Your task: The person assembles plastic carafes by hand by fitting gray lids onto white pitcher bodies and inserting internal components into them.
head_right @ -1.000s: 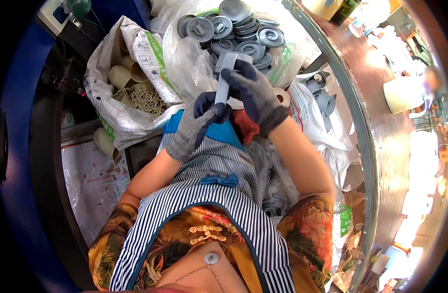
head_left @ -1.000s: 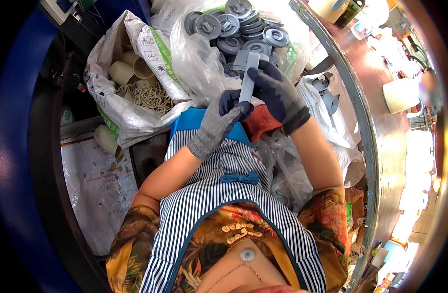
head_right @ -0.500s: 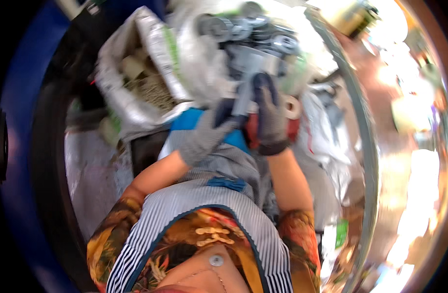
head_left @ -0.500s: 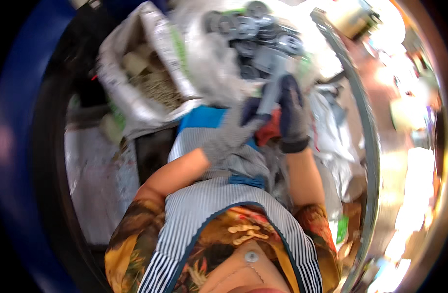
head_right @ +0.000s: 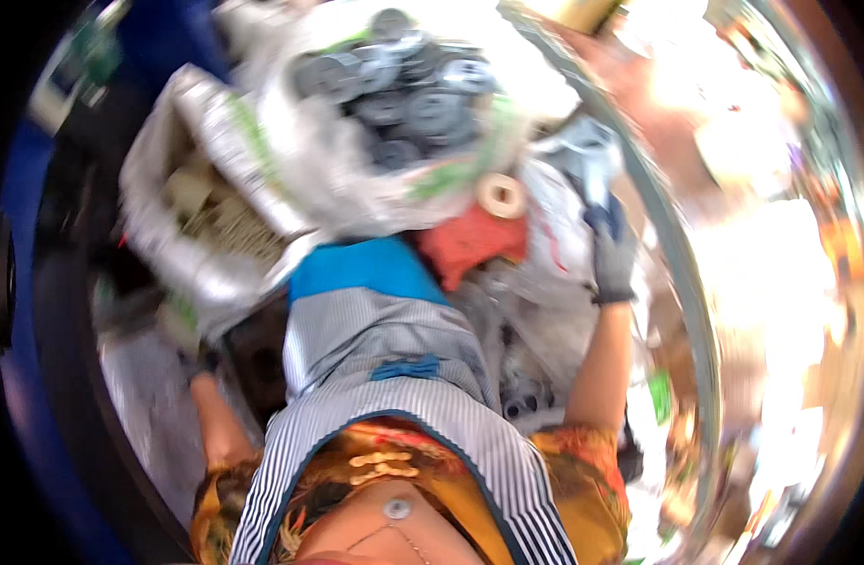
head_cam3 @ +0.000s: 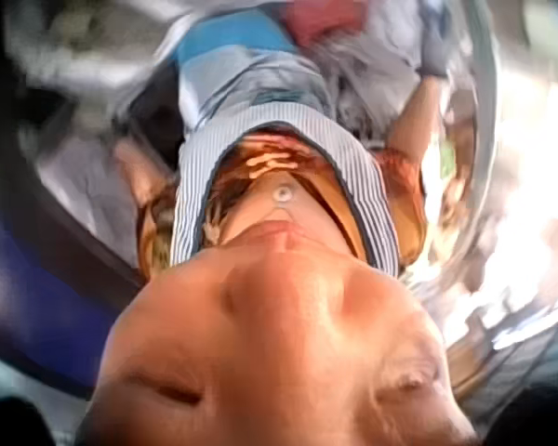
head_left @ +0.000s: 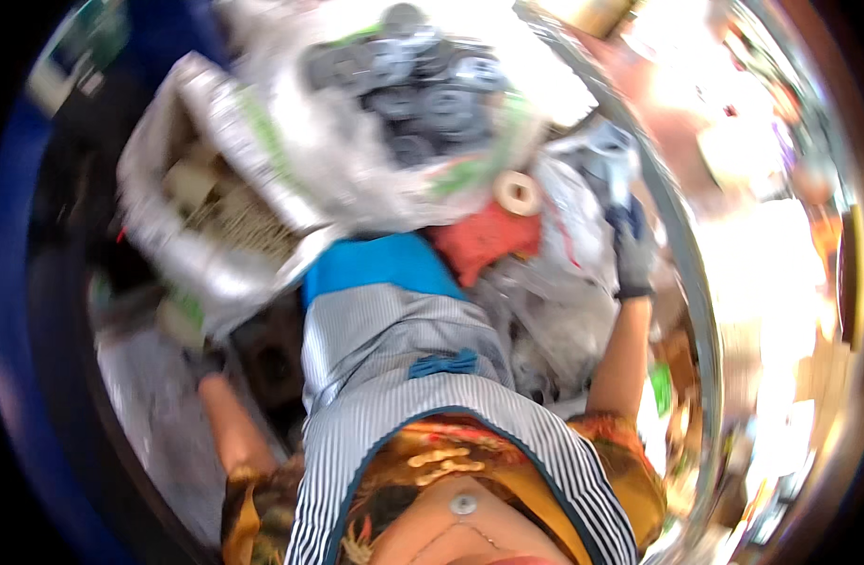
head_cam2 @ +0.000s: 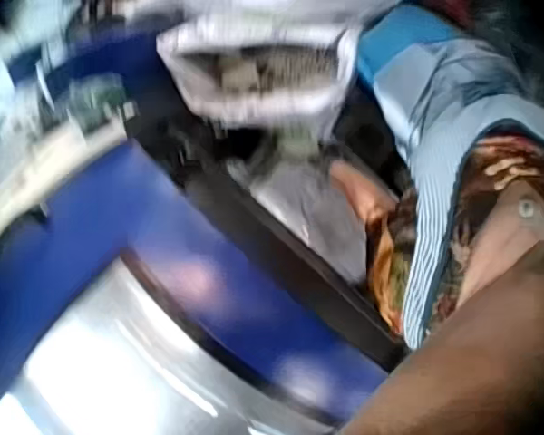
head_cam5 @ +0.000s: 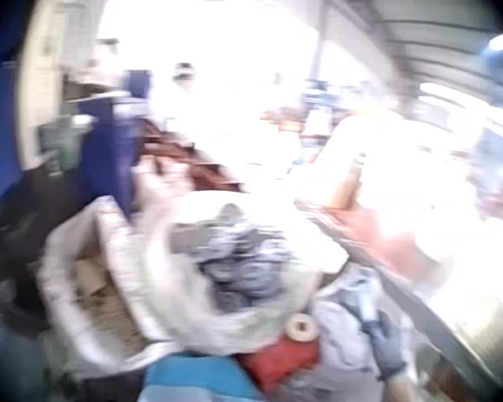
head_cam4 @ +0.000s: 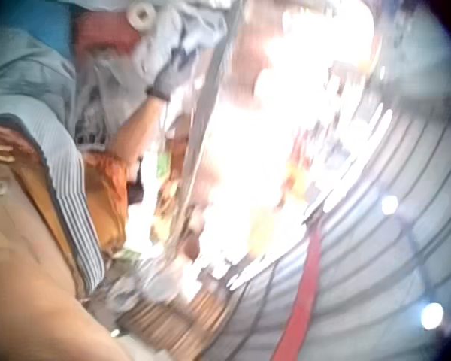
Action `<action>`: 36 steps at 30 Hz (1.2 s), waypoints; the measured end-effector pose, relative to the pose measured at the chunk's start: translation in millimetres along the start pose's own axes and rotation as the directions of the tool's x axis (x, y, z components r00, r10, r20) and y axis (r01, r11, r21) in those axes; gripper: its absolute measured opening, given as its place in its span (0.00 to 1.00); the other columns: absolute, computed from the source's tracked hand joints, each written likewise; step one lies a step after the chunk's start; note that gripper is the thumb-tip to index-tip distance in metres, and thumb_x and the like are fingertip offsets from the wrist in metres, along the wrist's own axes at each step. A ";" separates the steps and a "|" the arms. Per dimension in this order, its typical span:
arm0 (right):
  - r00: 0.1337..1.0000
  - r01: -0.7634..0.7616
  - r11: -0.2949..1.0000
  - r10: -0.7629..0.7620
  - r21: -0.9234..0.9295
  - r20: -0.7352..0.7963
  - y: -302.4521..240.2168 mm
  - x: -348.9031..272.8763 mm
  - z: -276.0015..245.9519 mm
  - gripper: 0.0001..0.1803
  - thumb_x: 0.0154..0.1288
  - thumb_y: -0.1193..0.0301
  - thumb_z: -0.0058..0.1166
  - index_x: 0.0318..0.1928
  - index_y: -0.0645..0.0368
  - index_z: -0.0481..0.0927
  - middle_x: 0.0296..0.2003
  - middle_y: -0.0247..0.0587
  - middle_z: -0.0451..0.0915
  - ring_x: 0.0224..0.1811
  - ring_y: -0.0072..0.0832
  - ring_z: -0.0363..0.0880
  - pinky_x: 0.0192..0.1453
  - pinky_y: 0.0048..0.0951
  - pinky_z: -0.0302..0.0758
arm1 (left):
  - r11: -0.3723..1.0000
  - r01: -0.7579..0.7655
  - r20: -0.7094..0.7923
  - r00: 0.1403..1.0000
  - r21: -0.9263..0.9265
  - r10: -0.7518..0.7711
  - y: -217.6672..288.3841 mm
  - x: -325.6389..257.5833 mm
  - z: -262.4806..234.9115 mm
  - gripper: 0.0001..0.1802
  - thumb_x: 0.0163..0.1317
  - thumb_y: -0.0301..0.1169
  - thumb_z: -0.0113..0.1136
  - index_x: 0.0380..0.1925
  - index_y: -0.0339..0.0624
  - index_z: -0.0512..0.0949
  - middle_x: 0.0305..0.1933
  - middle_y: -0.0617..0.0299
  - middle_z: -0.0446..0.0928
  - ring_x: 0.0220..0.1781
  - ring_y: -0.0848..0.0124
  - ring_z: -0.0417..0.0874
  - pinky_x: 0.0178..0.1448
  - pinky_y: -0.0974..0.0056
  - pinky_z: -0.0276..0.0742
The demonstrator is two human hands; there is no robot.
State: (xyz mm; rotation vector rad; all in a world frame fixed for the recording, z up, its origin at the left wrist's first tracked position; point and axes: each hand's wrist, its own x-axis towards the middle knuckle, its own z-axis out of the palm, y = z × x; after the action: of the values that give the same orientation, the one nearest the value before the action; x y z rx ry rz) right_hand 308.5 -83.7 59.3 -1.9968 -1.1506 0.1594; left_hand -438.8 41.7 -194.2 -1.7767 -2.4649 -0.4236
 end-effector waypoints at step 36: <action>0.519 0.039 0.466 -0.766 0.884 0.380 -132.4 -108.8 147.2 0.81 0.27 0.55 0.84 0.75 0.60 0.37 0.74 0.46 0.49 0.76 0.38 0.52 0.77 0.42 0.51 | 0.074 0.088 0.111 0.895 -0.993 0.432 247.9 -136.1 -233.2 0.33 0.60 0.32 0.60 0.66 0.36 0.63 0.69 0.45 0.63 0.70 0.52 0.67 0.70 0.49 0.65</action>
State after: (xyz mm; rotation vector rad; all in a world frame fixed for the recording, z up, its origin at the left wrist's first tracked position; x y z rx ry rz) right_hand 88.2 -47.8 24.3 -0.6520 -1.6868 1.1342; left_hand -184.8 -72.7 44.1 -2.7023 -1.9922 -2.5065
